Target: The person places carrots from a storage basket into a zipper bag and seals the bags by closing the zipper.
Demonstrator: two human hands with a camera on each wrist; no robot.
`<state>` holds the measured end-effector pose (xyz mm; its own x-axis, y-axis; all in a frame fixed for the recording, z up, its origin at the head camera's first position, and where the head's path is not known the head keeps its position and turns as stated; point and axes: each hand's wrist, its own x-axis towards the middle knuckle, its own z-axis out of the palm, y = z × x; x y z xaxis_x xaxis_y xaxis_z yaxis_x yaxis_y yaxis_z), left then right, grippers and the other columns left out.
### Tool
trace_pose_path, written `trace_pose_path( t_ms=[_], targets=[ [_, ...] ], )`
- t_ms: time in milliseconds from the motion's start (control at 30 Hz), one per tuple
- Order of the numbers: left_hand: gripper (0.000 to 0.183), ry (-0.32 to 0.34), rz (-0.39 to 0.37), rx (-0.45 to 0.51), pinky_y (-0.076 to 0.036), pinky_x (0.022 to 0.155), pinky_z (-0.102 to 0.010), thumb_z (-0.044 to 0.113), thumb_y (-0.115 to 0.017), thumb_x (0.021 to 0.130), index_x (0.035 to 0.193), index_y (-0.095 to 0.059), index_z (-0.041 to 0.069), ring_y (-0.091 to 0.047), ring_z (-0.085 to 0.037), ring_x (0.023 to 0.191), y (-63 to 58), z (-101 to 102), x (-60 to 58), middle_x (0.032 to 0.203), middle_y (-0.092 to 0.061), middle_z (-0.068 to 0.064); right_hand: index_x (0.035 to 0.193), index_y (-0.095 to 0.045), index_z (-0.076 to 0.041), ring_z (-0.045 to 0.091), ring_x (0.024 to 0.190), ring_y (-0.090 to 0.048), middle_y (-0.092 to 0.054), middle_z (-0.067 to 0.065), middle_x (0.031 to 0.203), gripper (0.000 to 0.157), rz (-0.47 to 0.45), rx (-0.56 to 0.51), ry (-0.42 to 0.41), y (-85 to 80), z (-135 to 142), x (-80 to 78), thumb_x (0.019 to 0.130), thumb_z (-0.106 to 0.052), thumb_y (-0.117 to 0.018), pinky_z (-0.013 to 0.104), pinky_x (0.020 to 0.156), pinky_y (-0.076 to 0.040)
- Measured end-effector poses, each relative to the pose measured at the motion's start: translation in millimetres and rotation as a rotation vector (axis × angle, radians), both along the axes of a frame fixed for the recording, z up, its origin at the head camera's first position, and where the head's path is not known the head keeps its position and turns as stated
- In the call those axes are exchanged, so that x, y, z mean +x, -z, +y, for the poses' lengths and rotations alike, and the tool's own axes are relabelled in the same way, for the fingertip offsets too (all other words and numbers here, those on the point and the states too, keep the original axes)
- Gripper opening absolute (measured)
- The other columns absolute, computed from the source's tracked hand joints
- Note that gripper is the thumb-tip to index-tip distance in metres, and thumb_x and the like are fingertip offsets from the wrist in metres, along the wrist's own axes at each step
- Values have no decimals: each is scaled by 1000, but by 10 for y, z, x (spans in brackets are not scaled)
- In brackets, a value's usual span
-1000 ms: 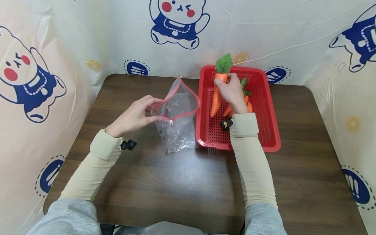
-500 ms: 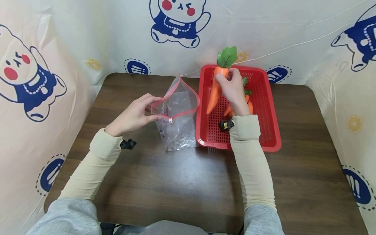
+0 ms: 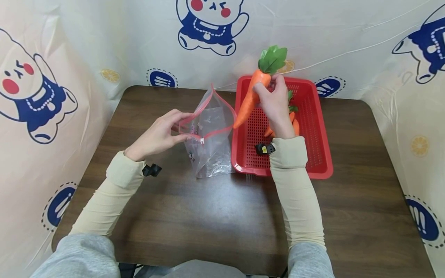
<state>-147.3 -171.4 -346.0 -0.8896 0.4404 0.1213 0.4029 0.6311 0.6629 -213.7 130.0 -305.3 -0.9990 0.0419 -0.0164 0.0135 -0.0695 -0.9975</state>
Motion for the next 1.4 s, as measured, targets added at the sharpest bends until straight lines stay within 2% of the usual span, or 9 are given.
trace_pose_path(
  t_ms=[233,533,633,800,900,1233,1400],
  targets=[
    [61,2,5,13,-50,79,-35,7,-78,80,135,-52,6,-54,-26,94,-4,0,3,114,-56,-13,119,-42,-10,20,95,-59,-50,7,113,32,47,-52,5,-24,-36,40,89,-7,-53,24,65,-57],
    [61,5,20,54,-53,84,-39,5,-78,79,134,-51,6,-58,-26,97,-26,12,-2,118,-57,-13,126,-41,-9,22,102,-59,-51,7,116,42,132,-134,-5,-58,-130,80,87,-2,-54,27,67,-59],
    [53,1,25,72,-53,84,-38,5,-78,79,126,-53,6,-60,-24,96,-32,19,-8,115,-58,-12,125,-41,-9,22,102,-58,-51,8,116,41,154,-143,-3,-71,-161,92,87,-1,-54,27,68,-59],
    [29,14,39,109,-56,80,-37,2,-78,78,97,-57,5,-60,-23,90,-29,18,-9,102,-57,-8,122,-40,-9,24,102,-59,-51,9,119,40,167,-133,0,-86,-195,110,87,0,-56,28,67,-59],
    [23,22,34,123,-56,79,-36,1,-79,77,88,-58,6,-60,-21,89,-21,19,-7,102,-56,-6,121,-40,-10,24,101,-60,-51,10,120,40,173,-138,-9,-90,-209,115,86,-1,-57,28,67,-59],
    [21,17,42,138,-56,79,-37,4,-79,77,83,-59,8,-60,-18,88,-2,16,-5,108,-59,-9,120,-41,-9,20,91,-65,-52,9,115,44,190,-150,-17,-87,-264,117,84,1,-64,26,70,-57],
    [21,3,54,117,-54,81,-34,7,-80,78,82,-59,9,-58,-16,92,-7,15,-2,110,-59,-4,121,-40,-9,21,95,-65,-52,9,117,47,195,-136,-26,-86,-274,125,84,-1,-67,25,72,-57]
  ],
)
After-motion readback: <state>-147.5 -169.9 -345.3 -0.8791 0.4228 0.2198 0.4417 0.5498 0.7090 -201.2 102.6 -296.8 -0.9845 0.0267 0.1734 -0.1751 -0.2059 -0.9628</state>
